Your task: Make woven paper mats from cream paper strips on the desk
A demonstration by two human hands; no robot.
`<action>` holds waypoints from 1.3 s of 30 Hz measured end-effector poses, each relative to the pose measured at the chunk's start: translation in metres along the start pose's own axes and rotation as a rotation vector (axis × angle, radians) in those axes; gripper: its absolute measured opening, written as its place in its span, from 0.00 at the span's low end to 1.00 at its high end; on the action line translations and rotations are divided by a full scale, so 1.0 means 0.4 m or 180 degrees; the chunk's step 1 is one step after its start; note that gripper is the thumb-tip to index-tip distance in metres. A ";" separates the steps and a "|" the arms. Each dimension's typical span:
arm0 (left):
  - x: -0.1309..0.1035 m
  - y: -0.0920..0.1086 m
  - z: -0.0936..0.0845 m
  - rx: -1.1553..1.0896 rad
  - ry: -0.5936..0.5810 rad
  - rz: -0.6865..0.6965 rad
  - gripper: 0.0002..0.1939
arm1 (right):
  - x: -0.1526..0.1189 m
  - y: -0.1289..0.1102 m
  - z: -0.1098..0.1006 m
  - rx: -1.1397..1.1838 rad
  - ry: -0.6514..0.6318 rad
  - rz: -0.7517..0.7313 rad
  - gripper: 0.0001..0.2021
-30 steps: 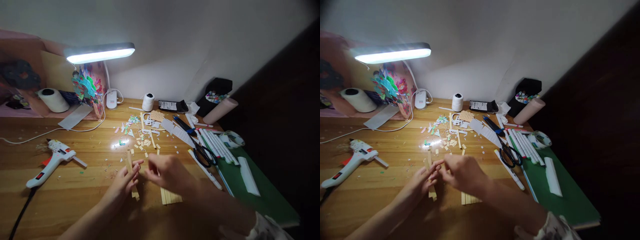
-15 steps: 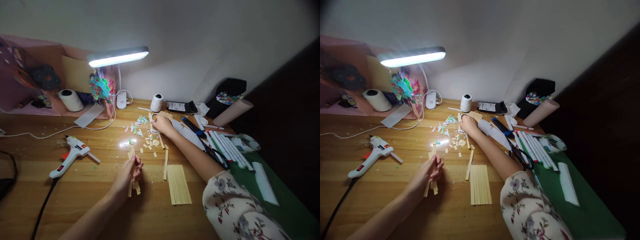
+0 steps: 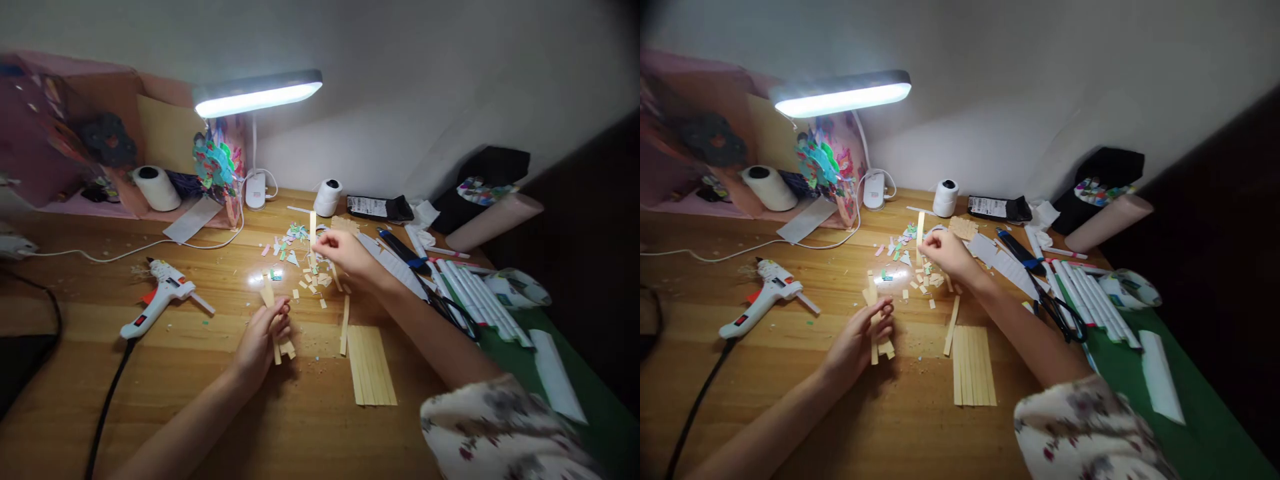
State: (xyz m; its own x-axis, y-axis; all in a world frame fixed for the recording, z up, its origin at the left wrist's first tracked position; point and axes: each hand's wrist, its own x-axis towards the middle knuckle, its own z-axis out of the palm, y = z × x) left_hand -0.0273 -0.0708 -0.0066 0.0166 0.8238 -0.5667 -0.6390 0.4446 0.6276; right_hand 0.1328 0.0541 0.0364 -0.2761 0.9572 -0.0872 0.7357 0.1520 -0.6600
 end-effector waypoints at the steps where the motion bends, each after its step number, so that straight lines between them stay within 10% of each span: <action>1: 0.000 0.000 0.002 -0.0072 -0.0041 0.0027 0.16 | -0.044 -0.006 0.006 0.0149 -0.0154 -0.0100 0.09; 6: 0.003 -0.019 0.000 -0.0056 -0.0660 -0.0005 0.17 | -0.233 -0.001 0.054 0.1824 -0.1185 0.0148 0.11; 10: -0.008 -0.039 0.000 0.0019 -0.0839 -0.0176 0.16 | -0.289 0.003 0.096 0.2024 -0.1201 0.0458 0.11; 17: -0.027 -0.050 0.002 0.0136 -0.0933 -0.0330 0.18 | -0.294 -0.003 0.134 0.1605 -0.0906 0.0516 0.11; 24: -0.022 -0.049 0.004 0.0043 -0.0993 -0.0347 0.15 | -0.259 -0.020 0.083 0.0950 0.0040 -0.0541 0.12; 33: -0.040 -0.032 0.007 0.0552 -0.1691 -0.0763 0.14 | -0.175 -0.019 0.123 0.2379 -0.0538 -0.0851 0.09; 39: -0.034 -0.039 -0.002 0.0622 -0.1789 -0.0742 0.13 | -0.183 -0.002 0.066 0.1114 -0.0672 -0.0853 0.13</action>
State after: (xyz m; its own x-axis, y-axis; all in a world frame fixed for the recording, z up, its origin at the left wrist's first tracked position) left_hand -0.0182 -0.0890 -0.0091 0.5730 0.7328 -0.3669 -0.4187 0.6466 0.6376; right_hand 0.1360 -0.0224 0.0234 -0.5734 0.8192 -0.0055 0.3796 0.2597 -0.8880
